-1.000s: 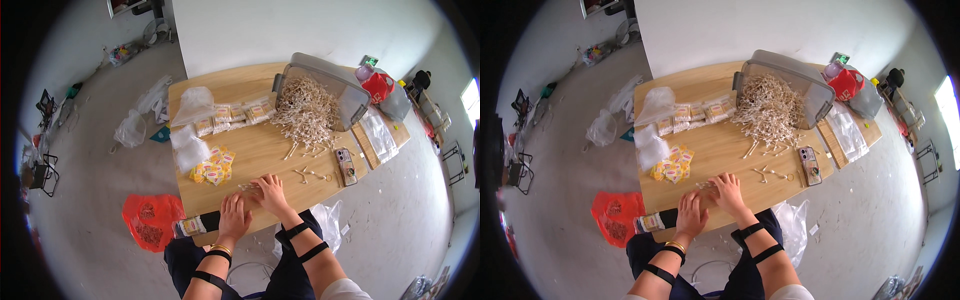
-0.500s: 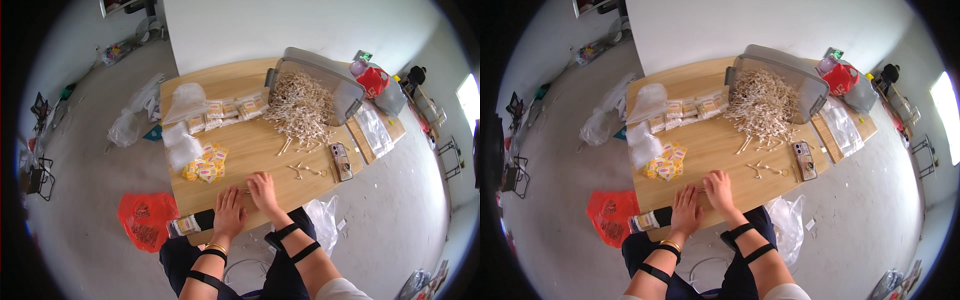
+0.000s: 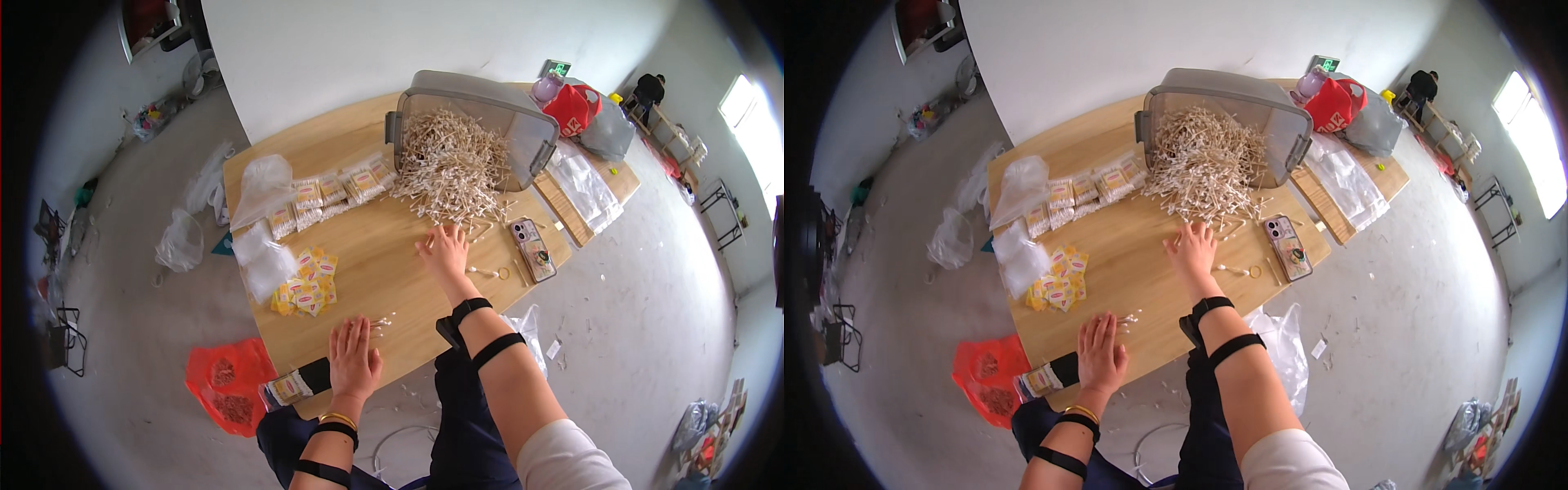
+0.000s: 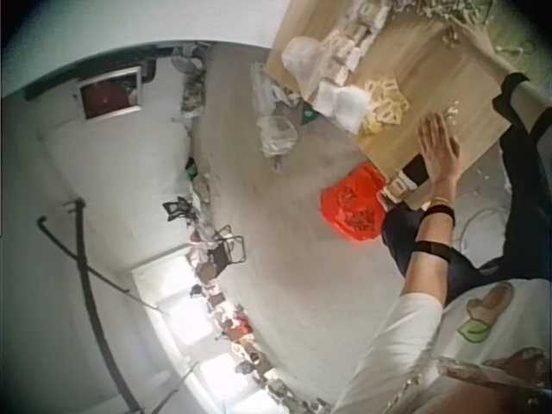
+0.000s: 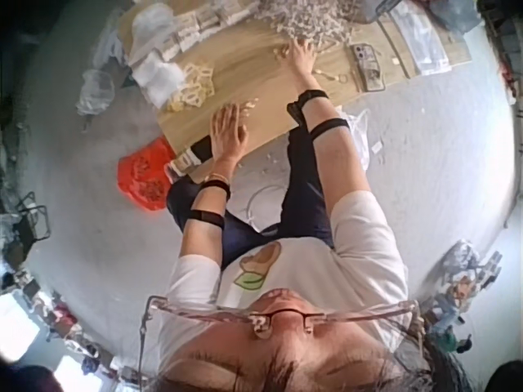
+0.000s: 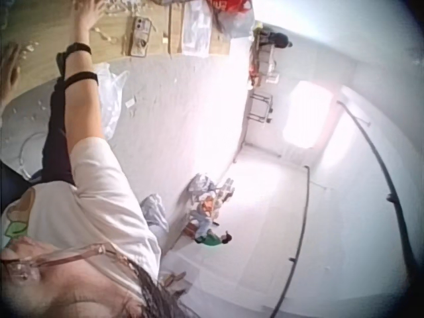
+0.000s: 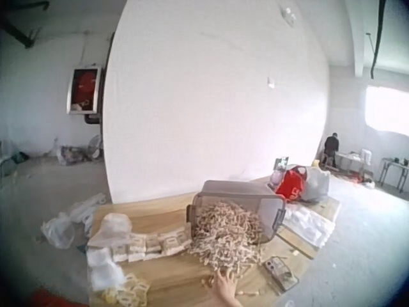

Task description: Organizing cotton swabs from a bin into small plastic bags.

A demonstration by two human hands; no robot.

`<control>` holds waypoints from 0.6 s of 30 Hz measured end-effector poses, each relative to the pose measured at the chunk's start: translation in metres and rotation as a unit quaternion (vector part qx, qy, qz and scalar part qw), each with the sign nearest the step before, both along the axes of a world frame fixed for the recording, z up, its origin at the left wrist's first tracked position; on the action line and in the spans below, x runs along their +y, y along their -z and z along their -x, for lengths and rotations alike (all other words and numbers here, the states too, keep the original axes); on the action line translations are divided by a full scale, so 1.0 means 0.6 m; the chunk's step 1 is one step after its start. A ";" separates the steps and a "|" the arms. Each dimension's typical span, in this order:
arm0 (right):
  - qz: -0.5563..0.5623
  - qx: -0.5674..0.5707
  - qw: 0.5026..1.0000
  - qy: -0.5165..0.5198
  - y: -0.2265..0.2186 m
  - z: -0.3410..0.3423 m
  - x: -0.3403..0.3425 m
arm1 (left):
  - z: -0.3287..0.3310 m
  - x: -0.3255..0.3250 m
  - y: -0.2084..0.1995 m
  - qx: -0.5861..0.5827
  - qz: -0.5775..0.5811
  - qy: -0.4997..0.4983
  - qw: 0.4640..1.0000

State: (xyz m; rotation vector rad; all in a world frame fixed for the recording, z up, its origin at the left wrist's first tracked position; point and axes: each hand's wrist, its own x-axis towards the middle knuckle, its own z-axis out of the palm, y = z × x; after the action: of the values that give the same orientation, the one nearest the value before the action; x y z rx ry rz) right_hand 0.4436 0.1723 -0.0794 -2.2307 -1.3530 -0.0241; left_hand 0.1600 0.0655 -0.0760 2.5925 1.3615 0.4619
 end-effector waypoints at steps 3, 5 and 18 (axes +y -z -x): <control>-0.028 -0.029 0.999 -0.005 0.025 -0.028 0.019 | -0.020 0.001 -0.001 -0.002 -0.002 0.012 1.000; -0.008 -0.043 0.999 -0.014 0.033 -0.011 0.023 | -0.029 0.001 -0.002 -0.018 0.007 0.017 1.000; -0.099 0.034 0.993 -0.061 -0.028 -0.009 -0.076 | -0.012 0.001 -0.003 -0.016 0.001 0.013 1.000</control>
State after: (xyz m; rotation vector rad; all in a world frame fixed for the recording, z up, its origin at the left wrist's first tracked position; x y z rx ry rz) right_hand 0.4491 0.1269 -0.0627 -1.9664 -1.3842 -0.0367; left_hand 0.1673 0.0660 -0.0744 2.5876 1.3149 0.4945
